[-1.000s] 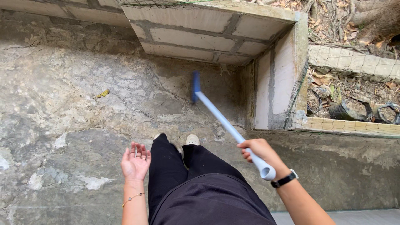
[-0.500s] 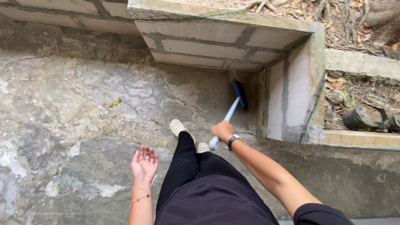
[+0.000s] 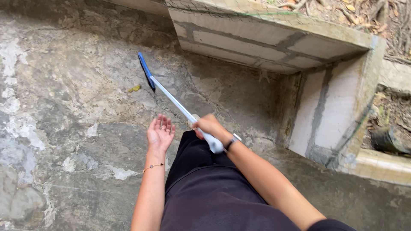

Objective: The person sweeps an outdoor floor made of concrete and tile using a broom, pushing debris across the surface and toward the edge of the area.

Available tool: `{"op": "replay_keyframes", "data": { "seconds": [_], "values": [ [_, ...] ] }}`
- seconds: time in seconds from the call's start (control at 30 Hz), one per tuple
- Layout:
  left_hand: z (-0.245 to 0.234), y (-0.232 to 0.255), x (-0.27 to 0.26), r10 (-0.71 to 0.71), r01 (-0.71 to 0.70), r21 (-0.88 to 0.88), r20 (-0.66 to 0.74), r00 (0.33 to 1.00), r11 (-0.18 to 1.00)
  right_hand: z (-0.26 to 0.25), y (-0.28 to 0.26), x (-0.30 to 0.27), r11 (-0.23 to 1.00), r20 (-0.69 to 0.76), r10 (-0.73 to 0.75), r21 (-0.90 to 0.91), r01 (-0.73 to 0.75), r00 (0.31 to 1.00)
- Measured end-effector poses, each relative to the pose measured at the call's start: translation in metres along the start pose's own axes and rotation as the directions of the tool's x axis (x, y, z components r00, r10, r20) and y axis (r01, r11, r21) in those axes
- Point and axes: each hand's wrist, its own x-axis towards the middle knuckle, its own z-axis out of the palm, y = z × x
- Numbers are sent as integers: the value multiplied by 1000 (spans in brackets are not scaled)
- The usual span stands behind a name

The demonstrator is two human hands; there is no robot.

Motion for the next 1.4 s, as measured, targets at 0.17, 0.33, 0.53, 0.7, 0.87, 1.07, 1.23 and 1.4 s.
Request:
{"op": "replay_keyframes", "data": {
  "seconds": [0.17, 0.33, 0.53, 0.7, 0.87, 1.07, 1.23, 1.4],
  "values": [
    [25, 1, 30, -25, 25, 25, 33, 999, 999, -71, 3, -99, 998, -98, 68, 23, -66, 993],
    [45, -14, 46, -88, 85, 96, 28, 996, 992, -145, 20, -177, 933, -381, 351, 217, -287, 855],
    [78, -47, 38, -130, 123, 132, 44, 990, 984, -227, 99, -119, 688, -341, 495, 715, -121, 799],
    [114, -73, 15, -141, 127, 116, 119, 983, 985, -273, 183, -26, 521, -74, 556, 807, -278, 828],
    [140, -93, 14, -144, 122, 156, 134, 980, 980, -261, 123, 28, 771, -172, 367, 607, -195, 914],
    [128, -100, 17, -119, 105, 106, 134, 984, 989, -130, 70, 47, 936, -209, 177, -267, -231, 962],
    [96, -95, 38, -17, 15, 62, 30, 999, 998, -62, -1, 41, 960, -37, 218, -171, -221, 975],
    [87, -95, 59, -121, 148, 115, -210, 970, 982, -99, -28, 21, 989, 176, 50, -149, -24, 983]
  ]
}}
